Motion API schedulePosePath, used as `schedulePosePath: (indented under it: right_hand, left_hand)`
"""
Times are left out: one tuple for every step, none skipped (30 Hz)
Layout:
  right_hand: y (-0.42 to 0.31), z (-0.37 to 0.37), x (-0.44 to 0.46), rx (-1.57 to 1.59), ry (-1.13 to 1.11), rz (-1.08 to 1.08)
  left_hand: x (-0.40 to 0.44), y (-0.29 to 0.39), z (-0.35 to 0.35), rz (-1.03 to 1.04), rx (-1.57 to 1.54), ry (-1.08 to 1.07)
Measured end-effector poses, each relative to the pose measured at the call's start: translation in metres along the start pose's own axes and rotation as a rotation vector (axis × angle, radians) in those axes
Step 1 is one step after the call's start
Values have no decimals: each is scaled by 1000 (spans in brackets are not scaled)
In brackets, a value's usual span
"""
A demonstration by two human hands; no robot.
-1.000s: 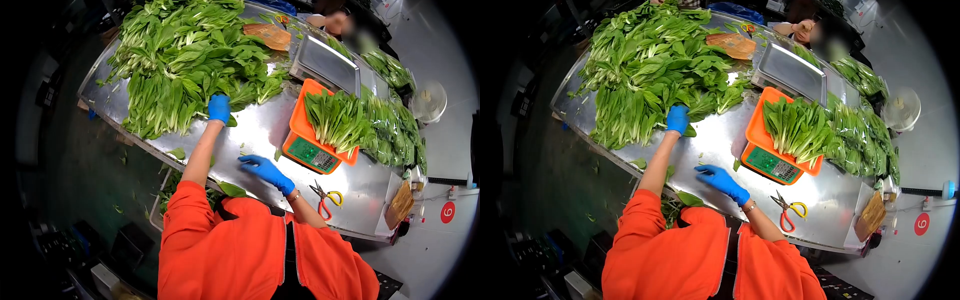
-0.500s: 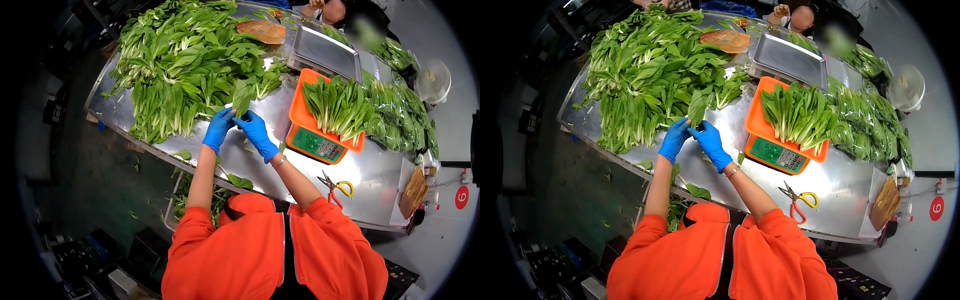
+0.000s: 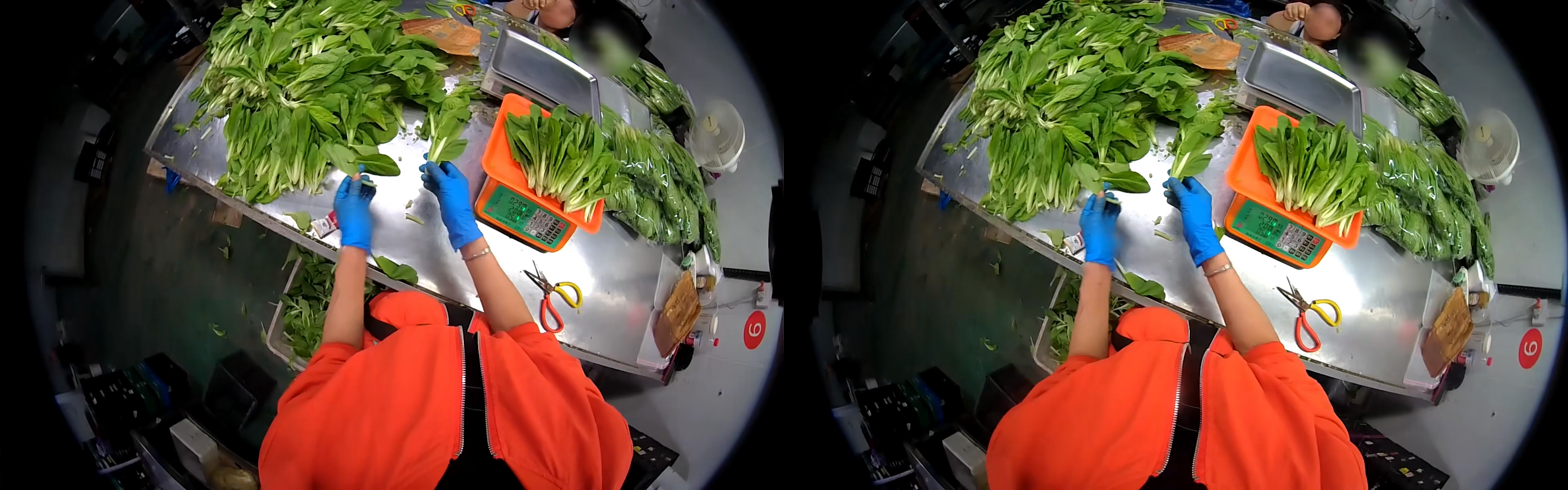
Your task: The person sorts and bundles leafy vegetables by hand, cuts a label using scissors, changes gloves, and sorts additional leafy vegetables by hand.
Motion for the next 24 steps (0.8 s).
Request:
schedulePosePath:
  right_hand:
    - [-6,1,-3,-24,-45,-15]
    - [-10,3,-8,-51,-95,-26]
    - [-11,4,-10,-118,-104,-67]
    - [-9,7,-14,-180,-117,-102]
    - [-16,14,-22,-254,-122,-121]
    - [-11,21,-24,-253,-143,-110]
    - [-8,28,-27,-310,-198,-150]
    - [-5,34,-30,-367,-248,-193]
    - [-4,44,-36,-396,-264,-171]
    - [-5,55,-43,-392,-346,-136]
    - [-2,64,-48,-426,-385,-187]
    - [5,72,-53,-460,-421,-232]
    - [13,76,-58,-410,-459,-147]
    - [18,79,-63,-326,-496,-73]
    - [24,78,-64,-325,-471,-49]
    - [27,78,-63,-323,-445,-32]
    - [29,77,-61,-322,-444,-35]
    - [25,74,-62,-324,-409,-18]
    - [22,72,-62,-326,-372,-2]
    - [18,72,-63,-327,-368,-5]
    - [16,70,-62,-212,-312,73]
    - [16,68,-62,-98,-257,151]
    - [19,67,-61,-1,-219,143]
    - [21,65,-60,-2,-222,144]
  left_hand:
    - [3,16,-11,82,142,23]
    - [7,34,-26,166,284,54]
    - [10,61,-44,313,362,95]
    - [7,90,-61,459,448,142]
    - [-1,121,-70,560,395,234]
    - [-10,146,-76,663,338,320]
    - [-14,154,-85,566,163,342]
    - [-19,157,-93,466,-14,356]
    - [-28,147,-91,291,22,409]
    - [-30,129,-92,256,270,265]
    - [-32,107,-91,215,515,118]
    - [-50,95,-56,76,368,-11]
    - [-59,84,-33,-93,300,-177]
    - [-57,67,-31,-126,321,-204]
    - [-54,57,-34,-172,310,-190]
    - [-49,51,-37,-214,301,-183]
    - [-46,46,-40,-212,301,-186]
    - [-49,47,-32,-231,202,-217]
    - [-50,47,-25,-249,102,-249]
    - [-51,45,-21,-251,101,-253]
    - [-51,45,-16,-192,49,-235]
    - [-50,48,-11,-132,-3,-215]
    - [-50,52,-8,-93,-38,-203]
    - [-50,58,-6,-90,-39,-201]
Point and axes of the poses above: each hand's wrist, its own x-axis towards the middle knuckle, its own z-axis out of the palm, y = z × x, the point moved 3 cm from there along x, towards the middle knuckle, and after that the axes turned 7 degrees about -x, right-handed, at the moved point
